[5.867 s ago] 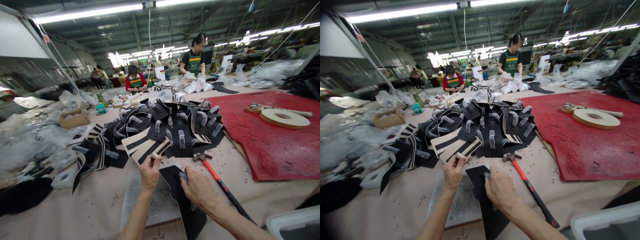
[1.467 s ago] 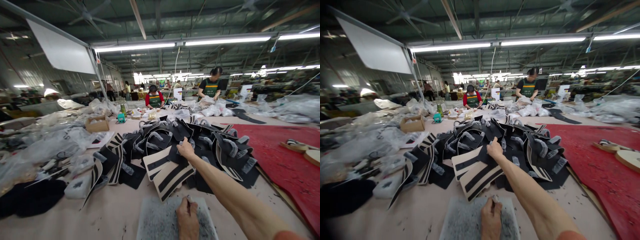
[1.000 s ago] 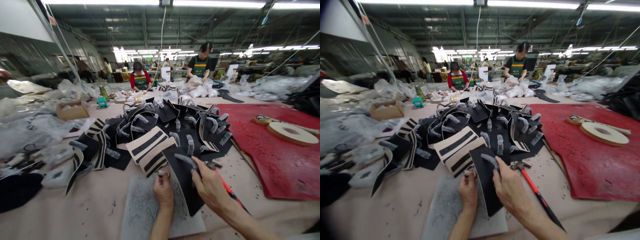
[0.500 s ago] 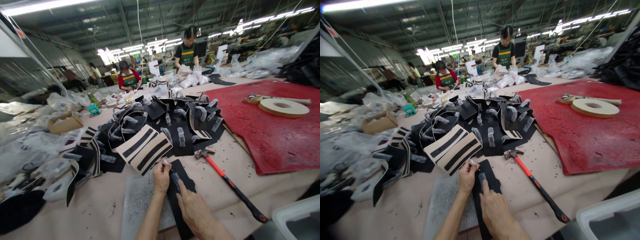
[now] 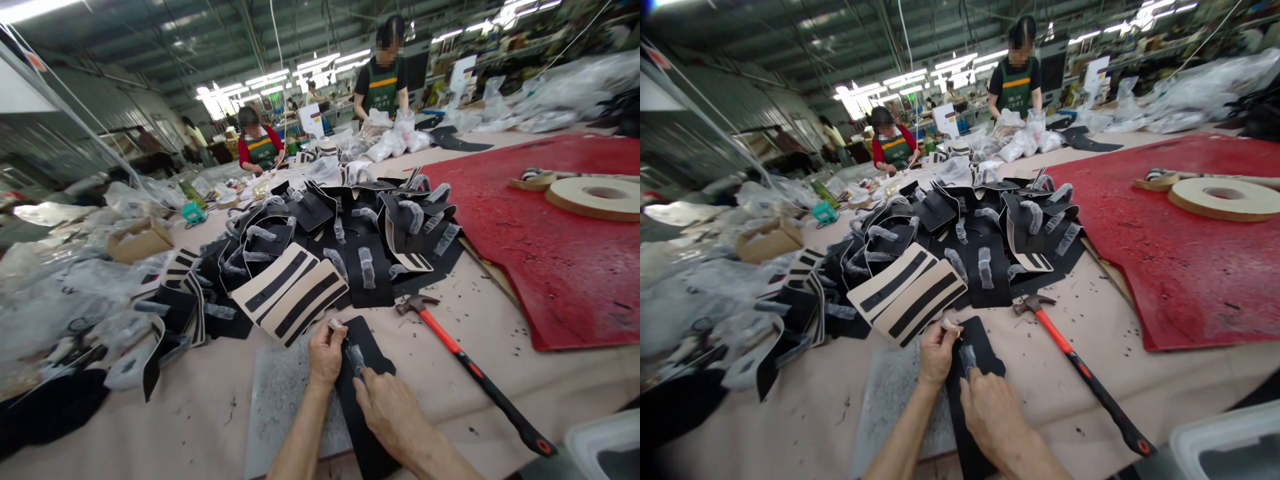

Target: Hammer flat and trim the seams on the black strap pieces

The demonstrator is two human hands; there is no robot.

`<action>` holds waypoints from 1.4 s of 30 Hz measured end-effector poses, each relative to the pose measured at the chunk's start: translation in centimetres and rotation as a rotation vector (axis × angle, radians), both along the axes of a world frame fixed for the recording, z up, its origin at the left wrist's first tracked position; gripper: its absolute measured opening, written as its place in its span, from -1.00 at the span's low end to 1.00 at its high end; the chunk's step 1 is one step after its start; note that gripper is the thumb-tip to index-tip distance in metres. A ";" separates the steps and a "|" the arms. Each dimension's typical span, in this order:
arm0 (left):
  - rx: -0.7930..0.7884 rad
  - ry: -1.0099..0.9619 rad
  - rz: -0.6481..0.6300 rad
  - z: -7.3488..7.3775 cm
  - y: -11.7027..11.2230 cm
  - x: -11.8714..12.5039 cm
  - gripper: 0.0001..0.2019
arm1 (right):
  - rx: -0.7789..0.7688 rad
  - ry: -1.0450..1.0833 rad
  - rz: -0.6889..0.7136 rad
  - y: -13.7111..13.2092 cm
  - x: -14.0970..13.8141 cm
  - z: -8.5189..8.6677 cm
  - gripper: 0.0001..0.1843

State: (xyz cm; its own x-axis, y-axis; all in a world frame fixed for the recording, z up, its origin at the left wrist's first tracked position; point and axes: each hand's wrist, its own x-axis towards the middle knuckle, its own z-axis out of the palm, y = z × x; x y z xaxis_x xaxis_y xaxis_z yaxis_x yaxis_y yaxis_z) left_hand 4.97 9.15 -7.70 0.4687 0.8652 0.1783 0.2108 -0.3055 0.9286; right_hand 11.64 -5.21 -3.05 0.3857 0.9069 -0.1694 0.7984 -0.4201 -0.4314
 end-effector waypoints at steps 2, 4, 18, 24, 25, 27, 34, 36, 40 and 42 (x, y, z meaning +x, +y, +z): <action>0.024 0.018 0.001 0.0 -0.1 0.1 -0.79 | 0.009 0.036 0.002 -0.2 0.1 0.0 -0.62; 0.043 0.030 0.004 -0.1 -0.2 0.1 -0.80 | 0.016 0.085 -0.006 -0.4 0.1 0.2 -0.60; 0.220 0.086 -0.044 -0.4 -1.0 0.2 -0.83 | 0.002 -0.349 -0.360 -8.4 13.7 -4.9 -0.77; 0.197 0.073 -0.061 0.0 -1.1 0.1 -0.83 | 0.021 0.815 -0.544 -7.7 12.9 -1.6 -0.88; 0.198 0.069 -0.067 0.0 -1.1 0.1 -0.84 | 0.046 0.930 -0.578 -7.2 12.1 -0.4 -0.86; 0.208 0.071 -0.076 -0.2 -1.1 0.1 -0.84 | 0.133 0.910 -0.568 -6.0 10.4 1.7 -0.75; 0.236 0.082 -0.071 -0.7 -1.0 0.0 -0.85 | 0.322 -0.120 -0.001 -3.0 8.4 4.9 -0.73; 0.237 0.094 -0.064 -0.6 -1.1 0.0 -0.87 | 0.267 -0.226 0.106 -2.5 8.9 7.0 -0.76; 0.240 0.087 -0.076 -0.3 -1.1 0.0 -0.88 | 0.653 -0.263 -0.044 -1.6 8.7 12.0 -0.70; 0.241 0.085 -0.079 -0.3 -1.0 -0.1 -0.88 | 0.854 -0.236 -0.184 -1.6 8.1 12.4 -0.70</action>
